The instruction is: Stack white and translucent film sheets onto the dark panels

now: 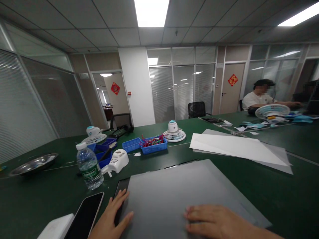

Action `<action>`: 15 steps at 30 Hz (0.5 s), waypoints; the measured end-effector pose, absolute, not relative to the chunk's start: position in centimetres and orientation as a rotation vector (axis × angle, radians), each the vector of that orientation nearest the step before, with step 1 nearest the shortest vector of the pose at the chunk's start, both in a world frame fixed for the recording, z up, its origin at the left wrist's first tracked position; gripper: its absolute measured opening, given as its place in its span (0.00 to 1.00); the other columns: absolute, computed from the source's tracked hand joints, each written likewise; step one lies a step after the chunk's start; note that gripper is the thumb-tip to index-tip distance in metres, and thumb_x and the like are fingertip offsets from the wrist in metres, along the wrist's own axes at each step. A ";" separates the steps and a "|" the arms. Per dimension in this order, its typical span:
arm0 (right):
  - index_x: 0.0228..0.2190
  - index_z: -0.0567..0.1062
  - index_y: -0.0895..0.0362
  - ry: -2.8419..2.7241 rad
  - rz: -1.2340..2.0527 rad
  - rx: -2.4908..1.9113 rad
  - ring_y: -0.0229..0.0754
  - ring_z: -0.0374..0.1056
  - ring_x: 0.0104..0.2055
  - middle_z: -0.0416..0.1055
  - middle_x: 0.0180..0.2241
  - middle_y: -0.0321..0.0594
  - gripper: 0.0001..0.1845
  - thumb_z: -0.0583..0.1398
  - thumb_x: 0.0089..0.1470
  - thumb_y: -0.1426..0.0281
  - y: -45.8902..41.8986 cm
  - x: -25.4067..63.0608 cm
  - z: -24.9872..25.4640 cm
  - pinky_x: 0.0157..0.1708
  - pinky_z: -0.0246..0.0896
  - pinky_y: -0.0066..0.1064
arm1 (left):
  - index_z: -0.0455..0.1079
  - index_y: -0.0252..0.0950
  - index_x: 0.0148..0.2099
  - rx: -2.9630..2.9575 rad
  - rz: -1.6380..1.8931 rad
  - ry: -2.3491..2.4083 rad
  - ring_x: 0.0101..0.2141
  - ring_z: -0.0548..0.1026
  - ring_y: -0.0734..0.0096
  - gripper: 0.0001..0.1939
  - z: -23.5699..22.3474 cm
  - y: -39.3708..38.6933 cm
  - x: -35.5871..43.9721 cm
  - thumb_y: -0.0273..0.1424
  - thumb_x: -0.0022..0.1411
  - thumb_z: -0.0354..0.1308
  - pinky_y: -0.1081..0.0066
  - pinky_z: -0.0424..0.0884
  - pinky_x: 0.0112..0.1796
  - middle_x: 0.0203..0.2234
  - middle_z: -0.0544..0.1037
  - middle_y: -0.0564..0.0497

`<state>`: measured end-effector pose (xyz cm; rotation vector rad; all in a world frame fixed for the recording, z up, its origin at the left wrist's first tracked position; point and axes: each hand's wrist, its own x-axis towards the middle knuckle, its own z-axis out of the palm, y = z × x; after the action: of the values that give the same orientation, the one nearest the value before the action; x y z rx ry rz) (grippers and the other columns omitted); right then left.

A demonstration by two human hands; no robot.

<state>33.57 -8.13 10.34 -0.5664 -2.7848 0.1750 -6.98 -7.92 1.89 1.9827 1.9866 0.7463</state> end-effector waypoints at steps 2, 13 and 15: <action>0.58 0.71 0.48 -2.718 0.089 -0.746 0.43 0.67 0.59 0.70 0.58 0.38 0.23 0.55 0.65 0.58 -5.9 35.5 9.1 0.58 0.65 0.36 | 0.65 0.44 0.66 2.071 0.694 1.958 0.67 0.52 0.43 0.31 1.3 -7.7 -7.3 0.45 0.63 0.57 0.40 0.53 0.62 0.68 0.60 0.46; 0.61 0.66 0.62 -2.063 -0.265 -1.888 0.64 0.57 0.64 0.59 0.64 0.57 0.40 0.50 0.58 0.47 9.9 58.2 0.8 0.58 0.56 0.60 | 0.68 0.50 0.63 2.277 0.748 1.797 0.66 0.58 0.55 0.28 -0.3 -7.0 -8.4 0.29 0.62 0.49 0.45 0.48 0.64 0.66 0.64 0.54; 0.60 0.68 0.62 -2.013 -0.225 -1.986 0.63 0.64 0.58 0.66 0.59 0.59 0.43 0.49 0.58 0.43 10.3 60.0 0.1 0.54 0.61 0.56 | 0.68 0.48 0.63 2.277 0.723 1.824 0.66 0.60 0.55 0.26 -0.1 -7.1 -8.1 0.32 0.64 0.50 0.45 0.49 0.64 0.65 0.66 0.53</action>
<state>60.01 10.28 0.13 -1.9858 -2.0129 -0.2247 -8.13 -7.07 -0.05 2.2771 1.8236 0.7233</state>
